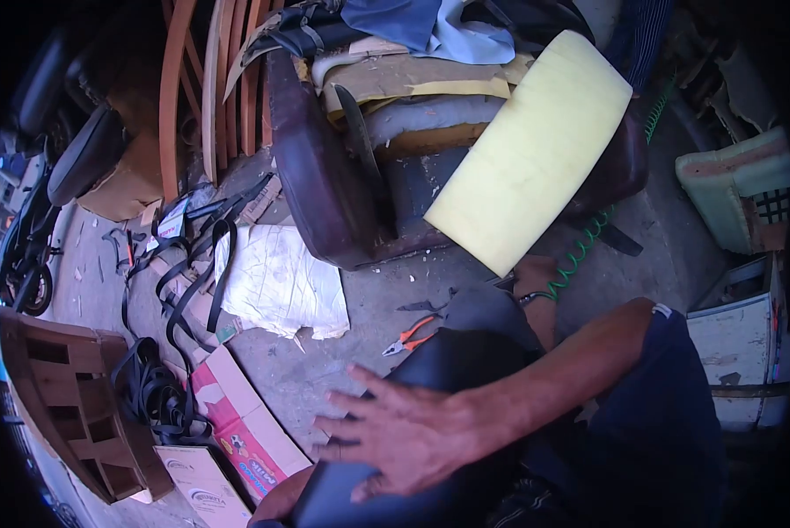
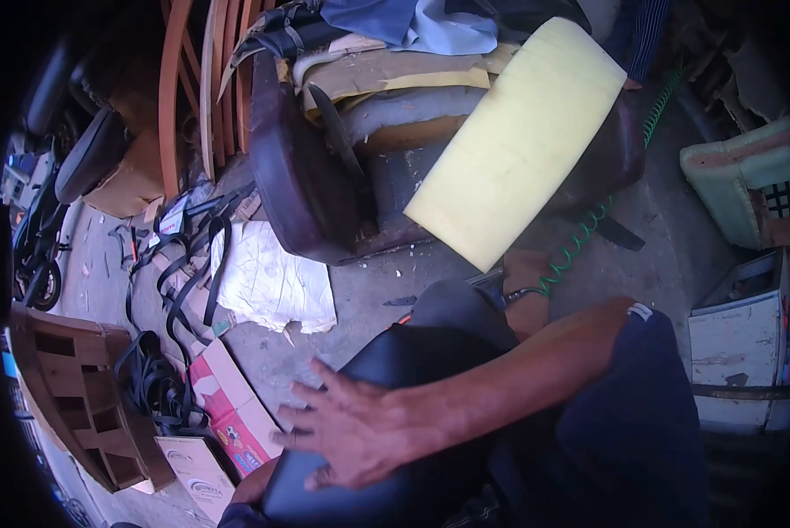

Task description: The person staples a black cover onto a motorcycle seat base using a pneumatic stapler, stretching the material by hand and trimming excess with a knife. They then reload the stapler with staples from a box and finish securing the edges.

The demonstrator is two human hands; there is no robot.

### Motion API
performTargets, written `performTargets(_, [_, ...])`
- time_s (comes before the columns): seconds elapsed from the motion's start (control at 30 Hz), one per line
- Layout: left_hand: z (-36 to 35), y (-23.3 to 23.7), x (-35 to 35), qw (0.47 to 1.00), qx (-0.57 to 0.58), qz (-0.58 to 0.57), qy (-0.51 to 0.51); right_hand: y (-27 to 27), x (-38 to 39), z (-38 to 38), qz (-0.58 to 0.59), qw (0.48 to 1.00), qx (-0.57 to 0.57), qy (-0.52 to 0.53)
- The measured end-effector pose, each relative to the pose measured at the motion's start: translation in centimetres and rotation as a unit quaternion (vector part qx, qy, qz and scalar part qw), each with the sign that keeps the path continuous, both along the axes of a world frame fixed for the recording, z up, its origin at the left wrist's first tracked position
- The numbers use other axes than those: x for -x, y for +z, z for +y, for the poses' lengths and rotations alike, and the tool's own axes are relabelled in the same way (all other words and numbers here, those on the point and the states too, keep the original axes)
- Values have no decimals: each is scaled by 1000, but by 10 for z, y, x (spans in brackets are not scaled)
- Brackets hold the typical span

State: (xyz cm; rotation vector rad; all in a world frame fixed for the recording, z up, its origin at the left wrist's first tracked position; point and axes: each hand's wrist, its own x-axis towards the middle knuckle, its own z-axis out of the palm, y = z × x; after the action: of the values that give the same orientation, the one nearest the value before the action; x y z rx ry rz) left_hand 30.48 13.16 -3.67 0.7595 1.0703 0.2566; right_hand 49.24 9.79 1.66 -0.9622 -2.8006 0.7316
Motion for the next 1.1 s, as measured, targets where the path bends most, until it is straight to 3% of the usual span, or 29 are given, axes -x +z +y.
performTargets(0.07, [0, 1, 6, 1000, 0, -6, 14, 23, -45, 47, -129, 973, 159, -107])
performTargets(0.1, [0, -1, 8, 1000, -2, -8, 19, 50, -61, 67, -190, 913, 309, -187])
performTargets(0.13, [-3, 1, 12, 1000, 0, -4, 27, 55, -74, 69, -204, 876, 343, -270])
performTargets(0.17, [-1, 1, 14, 999, 0, 0, 34, 10, -94, 38, -43, 919, 175, -352])
performTargets(0.23, [0, 5, 20, 999, 4, 22, 46, 18, -98, 1, 179, 896, -59, -403])
performTargets(0.3, [1, 13, 26, 997, 0, 49, 62, 42, -92, -54, 267, 840, 206, -424])
performTargets(0.33, [1, 17, 31, 995, -7, 64, 70, 38, -86, -71, 261, 852, 262, -371])
performTargets(0.43, [2, 38, 48, 986, -41, 130, 98, -20, -53, -93, 300, 856, 240, -346])
performTargets(0.5, [5, 59, 61, 968, -112, 214, 64, -36, -25, -70, 437, 791, 285, -318])
performTargets(0.53, [8, 66, 71, 927, -237, 288, -36, -57, -14, -46, 472, 780, 287, -296])
performTargets(0.6, [19, 92, 64, 767, -444, 422, -190, -77, -4, -20, 496, 766, 310, -267])
performTargets(0.63, [19, 107, 40, 869, -323, 375, 0, -83, -8, -5, 495, 749, 365, -245])
performTargets(0.67, [27, 133, -2, 913, -186, 309, 189, -89, -10, 5, 495, 727, 419, -225])
performTargets(0.7, [28, 107, -16, 900, -218, 271, 264, -100, -26, 15, 422, 822, 290, -249])
performTargets(0.73, [22, 81, -26, 886, -247, 342, 193, -115, -52, 17, 335, 890, 155, -268])
performTargets(0.77, [12, 17, -21, 888, -230, 381, 117, -134, -77, 21, 292, 887, 143, -328])
performTargets(0.8, [0, -16, -44, 866, -259, 423, 62, -158, -104, 17, 242, 880, 132, -387])
performTargets(0.83, [-7, -12, -64, 801, -344, 489, -35, -192, -134, 7, 144, 891, 84, -423])
performTargets(0.87, [-17, -41, -62, 797, -384, 466, -10, -225, -165, -3, -28, 889, 120, -440])
performTargets(0.9, [-31, -48, -64, 756, -438, 485, -28, -229, -183, -13, -174, 884, 150, -407])
performTargets(0.97, [-57, -65, -61, 635, -568, 523, -31, -296, -218, -35, -227, 899, 110, -358])
performTargets(1.03, [-62, -59, -70, 657, -549, 517, 6, -324, -234, -30, -282, 907, 86, -301])
performTargets(1.1, [-69, -54, -78, 690, -503, 520, 35, -323, -243, -4, -216, 871, 272, -349])
